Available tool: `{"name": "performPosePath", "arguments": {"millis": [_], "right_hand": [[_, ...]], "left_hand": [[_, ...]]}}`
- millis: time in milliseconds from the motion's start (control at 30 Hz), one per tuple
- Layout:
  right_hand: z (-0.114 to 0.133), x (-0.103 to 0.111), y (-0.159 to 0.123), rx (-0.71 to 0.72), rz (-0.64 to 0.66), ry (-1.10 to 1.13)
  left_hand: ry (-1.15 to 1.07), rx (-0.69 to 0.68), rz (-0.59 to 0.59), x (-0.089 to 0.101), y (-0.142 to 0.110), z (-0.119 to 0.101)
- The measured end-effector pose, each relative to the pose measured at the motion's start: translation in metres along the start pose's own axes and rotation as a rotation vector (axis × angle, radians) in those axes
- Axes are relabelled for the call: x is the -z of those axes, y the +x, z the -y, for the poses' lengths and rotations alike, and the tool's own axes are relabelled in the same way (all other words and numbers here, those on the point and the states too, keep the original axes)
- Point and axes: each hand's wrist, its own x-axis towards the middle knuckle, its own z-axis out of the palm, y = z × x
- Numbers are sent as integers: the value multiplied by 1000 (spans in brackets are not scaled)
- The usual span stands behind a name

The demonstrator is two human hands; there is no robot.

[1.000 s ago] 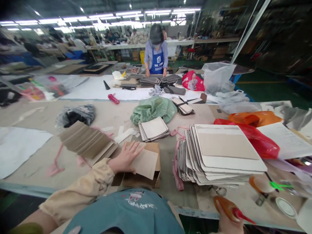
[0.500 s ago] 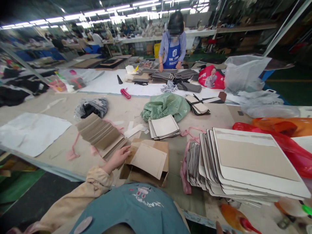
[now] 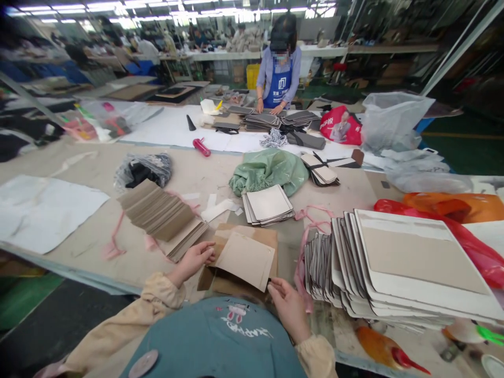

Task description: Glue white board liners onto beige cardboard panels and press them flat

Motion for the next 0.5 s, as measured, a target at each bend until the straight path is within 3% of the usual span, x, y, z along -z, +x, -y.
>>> {"name": "performPosePath", "arguments": {"millis": [100,233,333,500], "right_hand": [[-6,-3,8,35,-54,-244],[-13,-3,18,86,2,-490],[-10,-7,21,112,-11,-457],[1,-16,17,-6,-109,-197]], "left_hand": [[-15,13,-10,-4,-1,5],[-34,21,-46,-8,3,11],[-50,23,-50,-10,4,14],[-69,12,39,-5,7,10]]}}
